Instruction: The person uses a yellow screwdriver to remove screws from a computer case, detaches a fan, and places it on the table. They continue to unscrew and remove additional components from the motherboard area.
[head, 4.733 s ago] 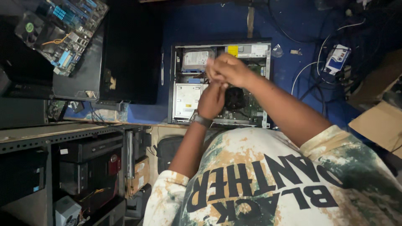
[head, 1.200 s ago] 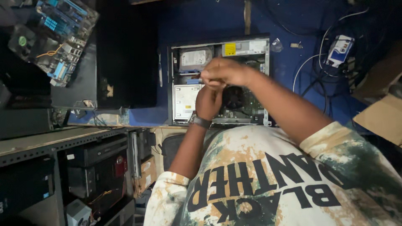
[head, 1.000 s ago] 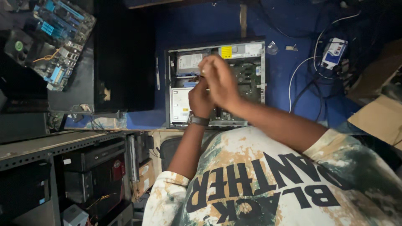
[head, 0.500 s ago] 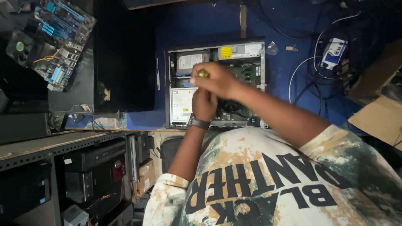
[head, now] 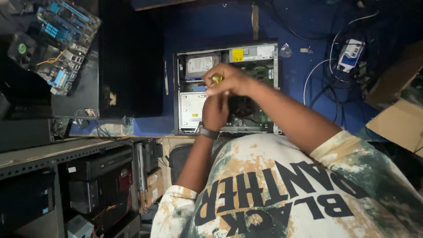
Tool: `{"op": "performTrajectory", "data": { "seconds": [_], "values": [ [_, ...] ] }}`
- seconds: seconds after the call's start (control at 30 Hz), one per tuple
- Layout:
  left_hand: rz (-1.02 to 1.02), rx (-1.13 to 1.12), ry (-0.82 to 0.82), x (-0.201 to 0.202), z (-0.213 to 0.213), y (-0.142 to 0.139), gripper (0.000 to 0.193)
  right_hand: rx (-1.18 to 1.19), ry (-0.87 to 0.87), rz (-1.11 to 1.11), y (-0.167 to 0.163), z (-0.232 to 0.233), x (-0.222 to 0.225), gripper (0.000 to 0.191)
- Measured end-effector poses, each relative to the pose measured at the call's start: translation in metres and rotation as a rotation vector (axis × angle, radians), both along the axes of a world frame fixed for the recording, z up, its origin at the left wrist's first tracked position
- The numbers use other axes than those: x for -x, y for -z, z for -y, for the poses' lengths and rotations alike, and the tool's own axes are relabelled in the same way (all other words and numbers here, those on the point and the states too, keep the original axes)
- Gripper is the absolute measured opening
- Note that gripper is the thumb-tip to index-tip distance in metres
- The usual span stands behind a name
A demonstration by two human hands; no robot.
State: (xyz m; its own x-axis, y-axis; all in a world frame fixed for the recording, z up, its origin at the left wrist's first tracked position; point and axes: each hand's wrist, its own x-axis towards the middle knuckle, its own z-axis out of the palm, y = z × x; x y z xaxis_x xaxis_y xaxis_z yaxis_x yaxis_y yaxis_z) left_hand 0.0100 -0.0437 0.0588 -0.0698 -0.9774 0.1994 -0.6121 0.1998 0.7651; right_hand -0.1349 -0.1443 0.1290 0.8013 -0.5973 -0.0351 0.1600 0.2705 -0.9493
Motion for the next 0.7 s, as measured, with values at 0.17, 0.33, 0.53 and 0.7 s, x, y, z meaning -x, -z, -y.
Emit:
{"op": "performTrajectory", "data": {
  "seconds": [0.17, 0.33, 0.53, 0.7],
  "values": [
    [0.039, 0.042, -0.076, 0.004, 0.008, -0.012, 0.017, 0.364, 0.581, -0.182, -0.021, -0.034, -0.016, 0.03],
    [-0.292, -0.04, -0.033, 0.008, 0.012, -0.017, 0.033, 0.699, 0.996, 0.007, -0.028, -0.08, -0.033, 0.048],
    [0.022, 0.124, -0.039, 0.006, 0.008, -0.001, 0.02, 0.377, 0.348, -0.093, 0.001, -0.017, -0.006, 0.043],
    [0.026, 0.137, 0.016, 0.007, 0.01, -0.007, 0.006, 0.281, 0.045, -0.186, -0.007, 0.006, 0.011, 0.053]
  ]
}}
